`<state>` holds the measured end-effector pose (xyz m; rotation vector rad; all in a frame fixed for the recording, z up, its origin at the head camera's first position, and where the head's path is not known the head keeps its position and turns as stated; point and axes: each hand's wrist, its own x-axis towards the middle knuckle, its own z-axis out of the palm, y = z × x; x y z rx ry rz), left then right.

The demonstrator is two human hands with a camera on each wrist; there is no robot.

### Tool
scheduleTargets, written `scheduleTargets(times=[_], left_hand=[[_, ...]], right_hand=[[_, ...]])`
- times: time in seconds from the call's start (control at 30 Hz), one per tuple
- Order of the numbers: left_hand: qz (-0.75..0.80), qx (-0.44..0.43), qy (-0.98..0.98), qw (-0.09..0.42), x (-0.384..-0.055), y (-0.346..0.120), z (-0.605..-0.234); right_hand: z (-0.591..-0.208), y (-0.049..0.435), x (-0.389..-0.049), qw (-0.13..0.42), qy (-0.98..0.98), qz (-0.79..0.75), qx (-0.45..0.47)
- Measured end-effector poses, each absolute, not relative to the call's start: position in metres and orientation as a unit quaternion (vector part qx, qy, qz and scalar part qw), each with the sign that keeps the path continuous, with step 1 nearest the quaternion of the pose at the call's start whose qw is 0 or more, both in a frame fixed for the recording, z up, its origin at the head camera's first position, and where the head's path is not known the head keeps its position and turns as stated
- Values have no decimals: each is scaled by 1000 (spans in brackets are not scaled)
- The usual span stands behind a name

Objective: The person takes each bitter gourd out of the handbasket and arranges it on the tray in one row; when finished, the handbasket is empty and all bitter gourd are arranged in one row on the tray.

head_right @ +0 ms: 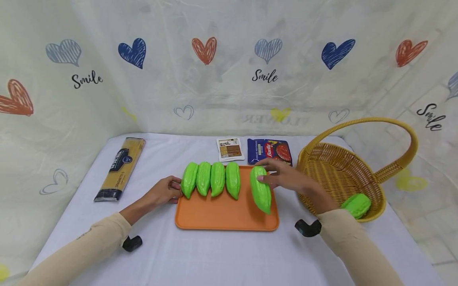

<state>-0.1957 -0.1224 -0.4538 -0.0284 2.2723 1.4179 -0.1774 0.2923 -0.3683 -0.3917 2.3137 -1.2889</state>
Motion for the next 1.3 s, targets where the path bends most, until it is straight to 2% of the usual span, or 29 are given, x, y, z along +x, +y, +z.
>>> scheduleTargets(times=[0.47, 0.87, 1.3], left_hand=[[514, -11, 827, 229, -195, -123, -453], [520, -9, 823, 227, -194, -122, -455], [519, -8, 825, 224, -195, -123, -456]], right_hand=[[-389, 276, -191, 226, 862, -443, -100], [-392, 266, -204, 206, 874, -432, -87], [-407, 261, -223, 215, 887, -404, -60]])
